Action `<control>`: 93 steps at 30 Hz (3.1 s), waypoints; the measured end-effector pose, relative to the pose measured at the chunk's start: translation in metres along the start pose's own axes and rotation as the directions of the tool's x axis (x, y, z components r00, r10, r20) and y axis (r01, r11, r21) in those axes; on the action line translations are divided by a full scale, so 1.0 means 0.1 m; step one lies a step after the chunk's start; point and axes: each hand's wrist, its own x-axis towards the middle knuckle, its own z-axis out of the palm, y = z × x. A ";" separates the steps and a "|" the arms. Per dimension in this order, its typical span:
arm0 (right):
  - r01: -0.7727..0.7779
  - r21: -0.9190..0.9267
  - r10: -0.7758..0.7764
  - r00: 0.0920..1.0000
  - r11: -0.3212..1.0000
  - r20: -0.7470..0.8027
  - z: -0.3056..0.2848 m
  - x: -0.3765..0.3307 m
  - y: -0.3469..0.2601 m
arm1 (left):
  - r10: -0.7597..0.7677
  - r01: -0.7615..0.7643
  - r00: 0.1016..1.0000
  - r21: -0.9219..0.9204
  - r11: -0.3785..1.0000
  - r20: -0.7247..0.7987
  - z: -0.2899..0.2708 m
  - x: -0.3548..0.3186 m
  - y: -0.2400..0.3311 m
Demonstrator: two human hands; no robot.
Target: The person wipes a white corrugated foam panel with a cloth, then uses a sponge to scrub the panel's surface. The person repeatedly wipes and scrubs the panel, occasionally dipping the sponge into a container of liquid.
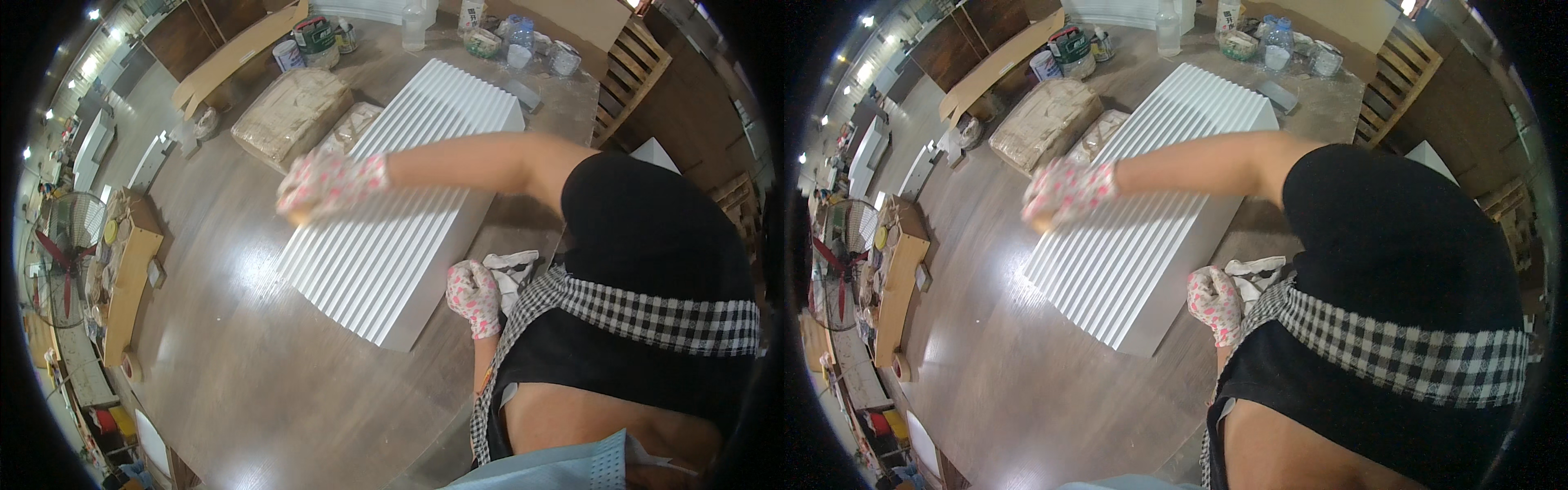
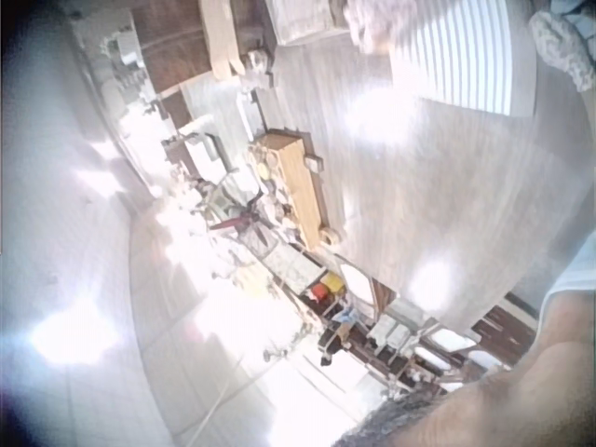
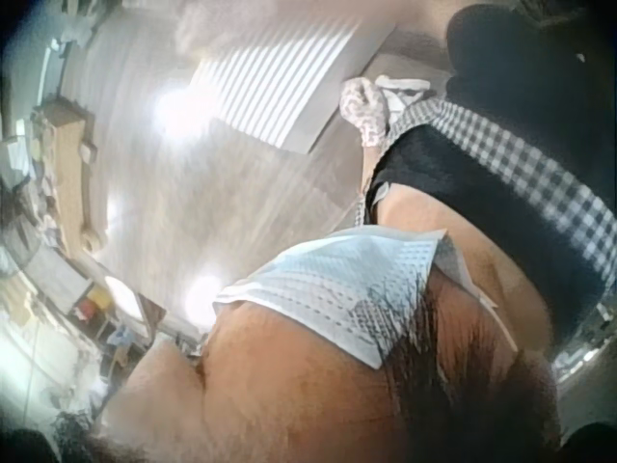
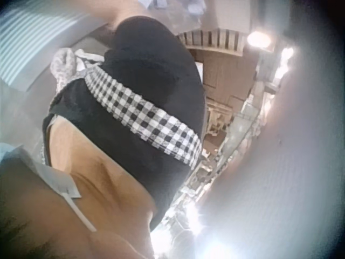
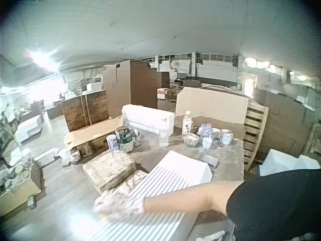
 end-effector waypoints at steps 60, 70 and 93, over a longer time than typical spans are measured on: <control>0.008 0.017 -0.007 0.997 1.000 -0.075 -0.41 -1.22 1.76 | -0.051 0.087 0.988 0.243 0.966 -0.149 1.98 -0.01 0.62; -0.161 -0.472 0.332 0.893 0.867 0.304 -2.08 -2.66 3.26 | -0.072 0.106 0.985 0.223 0.969 -0.154 1.90 -0.02 0.54; -0.429 -0.048 0.432 0.894 0.902 0.122 -2.04 -3.41 2.49 | -0.081 0.120 0.983 0.240 0.963 -0.166 1.92 -0.03 0.69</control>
